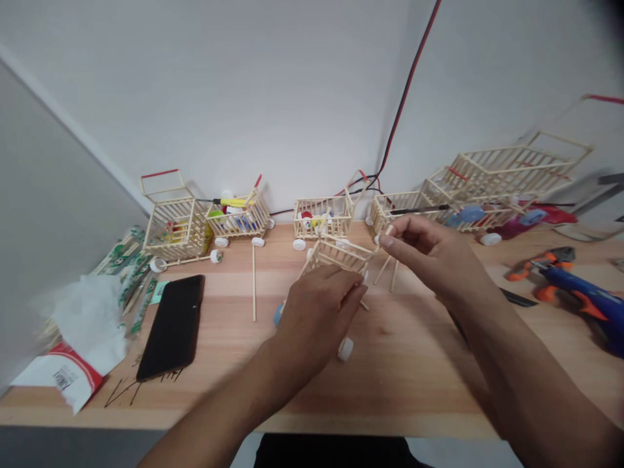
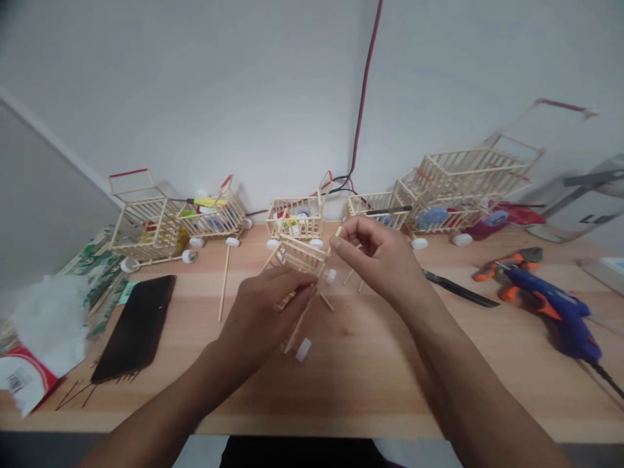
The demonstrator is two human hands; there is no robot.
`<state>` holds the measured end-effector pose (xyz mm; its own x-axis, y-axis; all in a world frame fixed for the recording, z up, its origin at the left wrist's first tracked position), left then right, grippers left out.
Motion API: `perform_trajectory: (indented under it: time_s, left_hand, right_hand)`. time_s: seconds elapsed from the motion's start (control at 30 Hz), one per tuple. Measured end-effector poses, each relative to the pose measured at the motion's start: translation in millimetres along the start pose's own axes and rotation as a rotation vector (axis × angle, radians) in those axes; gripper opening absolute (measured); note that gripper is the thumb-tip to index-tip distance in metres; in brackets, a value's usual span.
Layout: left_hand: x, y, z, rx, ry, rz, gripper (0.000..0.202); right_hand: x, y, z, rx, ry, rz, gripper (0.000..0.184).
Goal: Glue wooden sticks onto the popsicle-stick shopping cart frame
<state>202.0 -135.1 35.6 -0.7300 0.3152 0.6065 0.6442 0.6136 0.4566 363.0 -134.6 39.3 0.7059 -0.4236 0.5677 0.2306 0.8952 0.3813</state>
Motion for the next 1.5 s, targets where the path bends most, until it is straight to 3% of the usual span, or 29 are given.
perform_trajectory:
  time_s: [0.83, 1.17, 1.5]
  left_hand:
    - [-3.8, 2.4, 1.2, 0.031, 0.025, 0.027, 0.009]
    - [-3.5, 0.5, 2.0, 0.027, 0.011, 0.003, 0.023]
    - [-5.0, 1.6, 1.8, 0.028, 0.048, 0.019, 0.022]
  right_hand:
    - [-3.7, 0.8, -6.2, 0.028, 0.034, -0.006, 0.015]
    - [-1.7, -1.2, -6.2, -0.001, 0.031, -0.015, 0.017]
    - [-1.7, -1.4, -8.2, 0.001, 0.016, -0.017, 0.018]
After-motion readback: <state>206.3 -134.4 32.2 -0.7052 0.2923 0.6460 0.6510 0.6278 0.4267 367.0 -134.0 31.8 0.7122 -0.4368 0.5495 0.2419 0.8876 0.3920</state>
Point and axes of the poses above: each hand's wrist, its own y-axis towards the middle knuckle, its own x-axis out of the back of the hand, z = x × y, the point moved 10 cm from there along y, towards the middle knuckle, and after that the axes turned 10 degrees about -y, right-handed, at the moved point
